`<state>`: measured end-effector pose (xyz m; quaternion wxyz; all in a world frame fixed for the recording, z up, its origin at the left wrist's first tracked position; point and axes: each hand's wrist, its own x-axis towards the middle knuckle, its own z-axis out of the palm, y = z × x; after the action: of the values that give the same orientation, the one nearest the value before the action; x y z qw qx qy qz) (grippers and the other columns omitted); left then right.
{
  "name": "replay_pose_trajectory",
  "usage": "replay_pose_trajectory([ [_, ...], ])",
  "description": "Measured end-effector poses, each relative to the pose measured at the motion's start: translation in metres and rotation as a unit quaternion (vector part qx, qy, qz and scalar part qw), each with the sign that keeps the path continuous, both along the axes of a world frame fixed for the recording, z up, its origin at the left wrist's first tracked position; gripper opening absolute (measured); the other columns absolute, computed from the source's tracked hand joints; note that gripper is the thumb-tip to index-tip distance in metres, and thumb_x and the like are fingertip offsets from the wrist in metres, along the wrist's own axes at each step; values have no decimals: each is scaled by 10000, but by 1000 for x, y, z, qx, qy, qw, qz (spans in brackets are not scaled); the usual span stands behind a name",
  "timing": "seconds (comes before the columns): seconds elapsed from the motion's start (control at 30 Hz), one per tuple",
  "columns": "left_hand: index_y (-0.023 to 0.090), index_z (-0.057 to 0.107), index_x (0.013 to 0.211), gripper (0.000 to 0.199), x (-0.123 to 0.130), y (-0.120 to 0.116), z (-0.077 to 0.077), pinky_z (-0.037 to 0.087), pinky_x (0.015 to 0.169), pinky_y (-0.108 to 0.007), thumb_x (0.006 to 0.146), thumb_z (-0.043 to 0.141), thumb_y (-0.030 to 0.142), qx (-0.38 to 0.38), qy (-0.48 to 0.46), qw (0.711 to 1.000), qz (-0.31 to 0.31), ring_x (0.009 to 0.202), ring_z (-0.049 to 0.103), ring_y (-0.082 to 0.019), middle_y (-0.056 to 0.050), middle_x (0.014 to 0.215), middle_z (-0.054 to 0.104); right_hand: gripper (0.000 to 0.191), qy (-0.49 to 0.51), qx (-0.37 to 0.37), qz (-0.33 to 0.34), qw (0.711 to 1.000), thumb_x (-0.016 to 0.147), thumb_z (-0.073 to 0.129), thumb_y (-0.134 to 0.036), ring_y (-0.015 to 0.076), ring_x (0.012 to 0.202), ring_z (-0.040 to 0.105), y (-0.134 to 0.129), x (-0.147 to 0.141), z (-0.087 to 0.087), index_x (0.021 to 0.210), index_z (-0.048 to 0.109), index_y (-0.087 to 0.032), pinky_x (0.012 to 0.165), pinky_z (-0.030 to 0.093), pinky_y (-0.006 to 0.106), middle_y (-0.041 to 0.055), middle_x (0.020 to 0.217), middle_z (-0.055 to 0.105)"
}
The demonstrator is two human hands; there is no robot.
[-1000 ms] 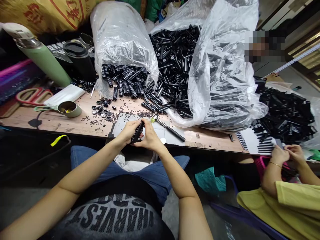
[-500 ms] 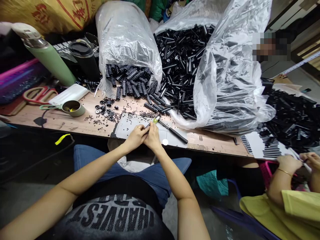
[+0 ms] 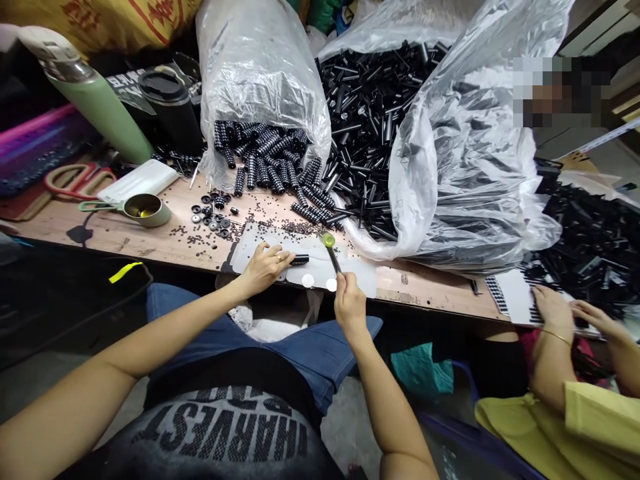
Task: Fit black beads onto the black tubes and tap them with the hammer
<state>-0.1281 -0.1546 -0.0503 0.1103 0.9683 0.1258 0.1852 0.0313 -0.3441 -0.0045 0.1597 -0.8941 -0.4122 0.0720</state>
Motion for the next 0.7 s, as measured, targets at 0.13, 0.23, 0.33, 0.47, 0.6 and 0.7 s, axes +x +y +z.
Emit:
replay_pose_trajectory([
  [0.13, 159, 535, 1288, 436, 5, -11, 1, 317, 1000, -497, 910, 340, 68, 9, 20, 999, 24, 1154, 539, -272, -150, 1154, 643, 340, 17, -69, 3, 997, 1000, 255, -369, 172, 511, 526, -10, -21, 4, 864, 508, -188, 537, 304, 250, 15, 599, 534],
  [0.23, 69, 456, 1356, 449, 14, -29, 0, 256, 1087, -483, 940, 358, 206, 25, 38, 998, 34, 1293, 433, -293, -203, 1347, 516, 359, 61, 11, 14, 998, 1004, 232, -402, 158, 497, 514, -5, -30, 21, 828, 479, -210, 530, 316, 243, -8, 579, 506],
  [0.33, -12, 336, 1415, 655, 21, -46, -7, 183, 1137, -492, 928, 377, 423, 31, 54, 997, 38, 1400, 253, -335, -242, 1465, 351, 390, 91, 100, 36, 990, 1005, 181, -439, 155, 502, 532, 5, -48, 34, 894, 480, -215, 526, 345, 237, -9, 596, 519],
  [0.47, -43, 304, 1421, 608, 26, -50, -16, 193, 1142, -488, 919, 346, 299, 23, 61, 998, 21, 1411, 229, -328, -255, 1479, 315, 339, 38, -35, 96, 994, 1004, 262, -404, 173, 547, 578, 25, -71, 25, 907, 509, -192, 531, 336, 241, 41, 659, 594],
  [0.6, -15, 392, 1378, 501, 32, -37, -10, 310, 1083, -447, 915, 337, 170, 6, 66, 998, 17, 1326, 387, -313, -240, 1400, 437, 331, 2, -115, 119, 986, 1016, 258, -368, 186, 583, 596, 34, -70, 18, 914, 516, -188, 537, 292, 243, 40, 664, 613],
  [0.7, 23, 497, 1295, 427, 32, -36, 8, 449, 925, -413, 906, 338, 103, -44, 96, 993, 55, 1103, 558, -289, -207, 1142, 608, 371, -7, -65, 86, 994, 1025, 217, -377, 179, 609, 590, 31, -52, 25, 906, 516, -193, 551, 274, 244, 30, 679, 609],
])
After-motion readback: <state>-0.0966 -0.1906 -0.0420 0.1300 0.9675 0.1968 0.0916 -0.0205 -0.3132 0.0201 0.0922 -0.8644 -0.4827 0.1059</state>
